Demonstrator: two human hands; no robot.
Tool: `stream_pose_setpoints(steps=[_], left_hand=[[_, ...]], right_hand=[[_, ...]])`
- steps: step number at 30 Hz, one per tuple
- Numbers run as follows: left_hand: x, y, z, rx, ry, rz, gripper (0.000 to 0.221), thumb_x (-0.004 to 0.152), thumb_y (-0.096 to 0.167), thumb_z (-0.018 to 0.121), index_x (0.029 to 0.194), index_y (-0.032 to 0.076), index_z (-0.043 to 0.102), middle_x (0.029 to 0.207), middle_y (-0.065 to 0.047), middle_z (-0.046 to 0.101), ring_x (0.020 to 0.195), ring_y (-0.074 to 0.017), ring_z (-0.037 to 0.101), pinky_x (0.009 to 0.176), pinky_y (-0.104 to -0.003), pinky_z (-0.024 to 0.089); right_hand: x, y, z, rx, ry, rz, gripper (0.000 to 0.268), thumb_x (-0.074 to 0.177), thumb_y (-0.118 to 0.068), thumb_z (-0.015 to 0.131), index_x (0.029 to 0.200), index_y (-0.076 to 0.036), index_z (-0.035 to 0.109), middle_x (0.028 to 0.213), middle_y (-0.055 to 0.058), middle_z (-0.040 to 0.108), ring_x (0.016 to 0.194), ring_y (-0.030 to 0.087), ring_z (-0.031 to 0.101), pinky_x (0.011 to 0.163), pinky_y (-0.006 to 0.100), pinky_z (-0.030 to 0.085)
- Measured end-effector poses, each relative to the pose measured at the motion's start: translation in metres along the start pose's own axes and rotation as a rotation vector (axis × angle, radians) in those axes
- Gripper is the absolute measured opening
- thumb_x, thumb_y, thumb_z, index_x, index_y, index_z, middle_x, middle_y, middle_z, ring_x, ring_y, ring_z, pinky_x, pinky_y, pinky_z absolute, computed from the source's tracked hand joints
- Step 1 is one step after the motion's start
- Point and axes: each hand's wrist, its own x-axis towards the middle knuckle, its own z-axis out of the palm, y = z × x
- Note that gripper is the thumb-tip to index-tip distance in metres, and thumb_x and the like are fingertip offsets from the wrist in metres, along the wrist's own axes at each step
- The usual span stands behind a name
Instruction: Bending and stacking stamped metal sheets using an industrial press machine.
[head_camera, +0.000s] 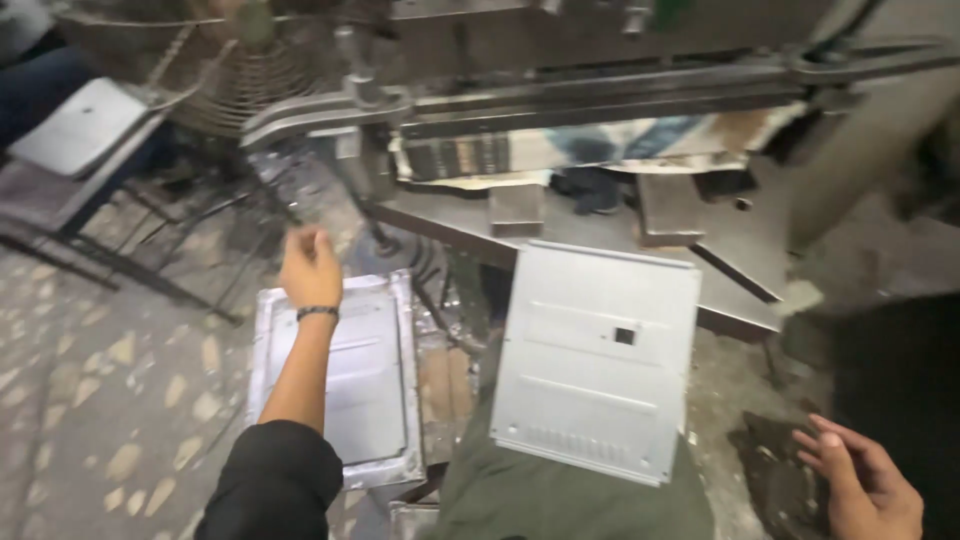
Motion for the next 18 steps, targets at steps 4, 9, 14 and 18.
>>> stream_pose_setpoints(steps=[4, 9, 14, 18], left_hand=[[-0.050, -0.166, -0.072, 0.725, -0.239, -0.318, 0.074, 0.104, 0.054, 0.044, 0.135, -0.012, 0.056, 0.146, -0.034, 0.050, 0.138, -0.0468, 0.045, 0.117, -0.050, 0.032], [-0.240, -0.138, -0.119, 0.967, -0.340, -0.378, 0.091, 0.097, 0.063, 0.025, 0.159, -0.004, 0.015, 0.168, -0.023, 0.005, 0.156, -0.0328, 0.001, 0.122, -0.051, 0.004], [-0.309, -0.119, -0.139, 1.119, -0.149, -0.353, 0.088, 0.098, 0.061, 0.033, 0.155, -0.004, 0.019, 0.165, -0.025, 0.017, 0.154, -0.0370, 0.016, 0.120, -0.053, 0.015], [-0.301, -0.157, -0.174, 0.778, -0.043, -0.742, 0.114, 0.075, 0.064, 0.065, 0.158, -0.007, 0.030, 0.141, -0.034, 0.055, 0.130, -0.0426, 0.057, 0.113, -0.050, 0.046]], right_hand=[[0.005, -0.025, 0.055, 0.220, -0.216, 0.181, 0.036, 0.105, -0.019, 0.056, 0.128, 0.009, 0.060, 0.127, 0.025, 0.066, 0.113, 0.035, 0.068, 0.094, 0.050, 0.057], [-0.017, -0.044, 0.117, 0.255, -0.211, 0.538, 0.032, 0.101, -0.023, 0.060, 0.128, -0.005, 0.062, 0.118, 0.014, 0.069, 0.096, 0.024, 0.067, 0.081, 0.038, 0.054], [-0.009, 0.009, 0.139, 0.292, -0.218, 0.463, 0.028, 0.106, -0.021, 0.065, 0.128, -0.004, 0.070, 0.097, 0.011, 0.059, 0.077, 0.016, 0.048, 0.066, 0.030, 0.040], [-0.004, 0.008, 0.140, 0.221, -0.209, 0.458, 0.027, 0.102, -0.018, 0.065, 0.122, -0.001, 0.068, 0.101, 0.009, 0.068, 0.084, 0.015, 0.059, 0.071, 0.030, 0.046]])
